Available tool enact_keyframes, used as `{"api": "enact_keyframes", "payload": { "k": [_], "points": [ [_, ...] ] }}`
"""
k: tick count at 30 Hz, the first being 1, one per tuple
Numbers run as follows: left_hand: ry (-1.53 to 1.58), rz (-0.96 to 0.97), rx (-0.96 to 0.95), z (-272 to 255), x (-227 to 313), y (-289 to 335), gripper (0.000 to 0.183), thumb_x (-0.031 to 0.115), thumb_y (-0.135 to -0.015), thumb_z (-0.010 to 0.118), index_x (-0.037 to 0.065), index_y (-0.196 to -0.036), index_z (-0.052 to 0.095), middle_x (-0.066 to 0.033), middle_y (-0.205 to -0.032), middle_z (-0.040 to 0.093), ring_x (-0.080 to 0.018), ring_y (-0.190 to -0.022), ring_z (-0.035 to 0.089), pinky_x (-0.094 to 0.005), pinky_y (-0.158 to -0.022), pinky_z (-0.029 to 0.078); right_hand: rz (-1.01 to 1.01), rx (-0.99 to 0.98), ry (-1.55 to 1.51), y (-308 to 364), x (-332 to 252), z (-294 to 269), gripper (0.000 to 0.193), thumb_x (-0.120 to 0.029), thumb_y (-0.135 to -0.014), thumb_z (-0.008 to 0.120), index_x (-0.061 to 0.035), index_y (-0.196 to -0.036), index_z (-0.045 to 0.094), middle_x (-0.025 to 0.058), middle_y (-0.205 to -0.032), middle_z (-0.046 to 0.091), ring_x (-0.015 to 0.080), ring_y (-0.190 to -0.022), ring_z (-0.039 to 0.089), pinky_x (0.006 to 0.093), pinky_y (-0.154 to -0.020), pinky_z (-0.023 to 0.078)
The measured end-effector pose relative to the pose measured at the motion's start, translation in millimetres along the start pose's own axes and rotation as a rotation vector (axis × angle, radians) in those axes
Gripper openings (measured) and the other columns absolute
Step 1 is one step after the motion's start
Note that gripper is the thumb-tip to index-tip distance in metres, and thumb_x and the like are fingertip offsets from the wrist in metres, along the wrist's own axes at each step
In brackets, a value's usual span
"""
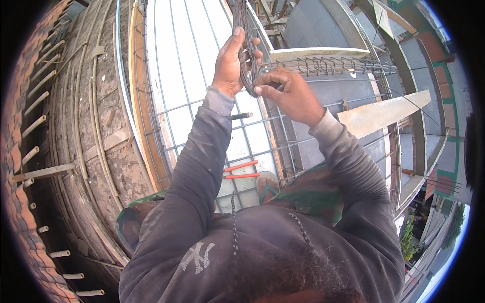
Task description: The person uses wire and pliers to tie and secure metal mesh reinforcement on a construction site.
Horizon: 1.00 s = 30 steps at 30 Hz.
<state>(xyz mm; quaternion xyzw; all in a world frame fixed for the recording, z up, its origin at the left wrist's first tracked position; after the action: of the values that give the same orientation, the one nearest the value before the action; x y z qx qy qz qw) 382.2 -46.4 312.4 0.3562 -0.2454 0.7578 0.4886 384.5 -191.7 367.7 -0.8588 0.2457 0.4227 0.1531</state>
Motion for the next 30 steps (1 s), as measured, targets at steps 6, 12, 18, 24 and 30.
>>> {"api": "enact_keyframes", "payload": {
  "k": [6,12,18,24,30],
  "points": [
    [-0.065,0.007,0.043,5.2,4.7,1.3,0.060,0.054,-0.104,0.061,0.003,-0.135,0.058,-0.0052,-0.103,0.062,-0.0109,-0.078,0.066,-0.0232,-0.065,0.058,-0.068,0.093,-0.032,20.9,-11.9,-15.5,0.017,-0.018,-0.093,0.077,-0.0013,-0.097,0.076,0.0087,-0.092,0.065,0.0193,-0.081,0.065,0.0339,-0.072,0.052],
    [0.005,-0.001,0.148,1.4,0.8,0.1,0.065,0.053,-0.104,0.061,0.000,-0.140,0.054,-0.0060,-0.102,0.061,-0.0117,-0.080,0.065,-0.0248,-0.064,0.057,-0.125,0.176,0.030,22.5,-16.3,-12.8,0.018,-0.017,-0.091,0.080,-0.0008,-0.097,0.076,0.0095,-0.091,0.066,0.0220,-0.077,0.065,0.0353,-0.070,0.052],
    [-0.035,-0.009,0.114,2.5,-0.3,-0.8,0.061,0.052,-0.105,0.059,0.000,-0.137,0.055,-0.0060,-0.102,0.062,-0.0110,-0.080,0.065,-0.0237,-0.064,0.057,0.060,0.037,-0.217,16.0,8.9,-8.7,0.017,-0.014,-0.090,0.081,0.0010,-0.093,0.075,0.0092,-0.086,0.070,0.0157,-0.076,0.067,0.0314,-0.070,0.052],
    [-0.080,-0.018,0.129,-5.2,2.1,-3.7,0.063,0.055,-0.106,0.056,0.007,-0.146,0.049,-0.0078,-0.110,0.064,-0.0143,-0.091,0.064,-0.0290,-0.075,0.058,-0.055,0.128,-0.128,13.0,7.2,-2.8,0.017,-0.017,-0.093,0.078,-0.0017,-0.102,0.078,0.0117,-0.087,0.071,0.0202,-0.076,0.065,0.0365,-0.072,0.053],
    [-0.114,0.004,0.071,11.4,6.7,-1.6,0.063,0.052,-0.109,0.049,0.005,-0.150,0.043,-0.0095,-0.116,0.061,-0.0152,-0.095,0.062,-0.0297,-0.082,0.056,0.121,0.040,-0.358,10.0,19.8,-1.9,0.017,-0.015,-0.092,0.078,0.0009,-0.096,0.077,0.0087,-0.086,0.071,0.0153,-0.081,0.066,0.0326,-0.077,0.053]
  ]
}}
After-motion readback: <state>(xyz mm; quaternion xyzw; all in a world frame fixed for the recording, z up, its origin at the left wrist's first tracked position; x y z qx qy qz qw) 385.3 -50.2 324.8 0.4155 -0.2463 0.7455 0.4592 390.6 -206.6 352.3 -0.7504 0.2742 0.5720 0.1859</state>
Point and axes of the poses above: each hand's wrist, its own y-axis away from the middle knuckle, its own z-axis out of the palm, x = y × z, the point moved 9 cm from there along -y, towards the middle knuckle
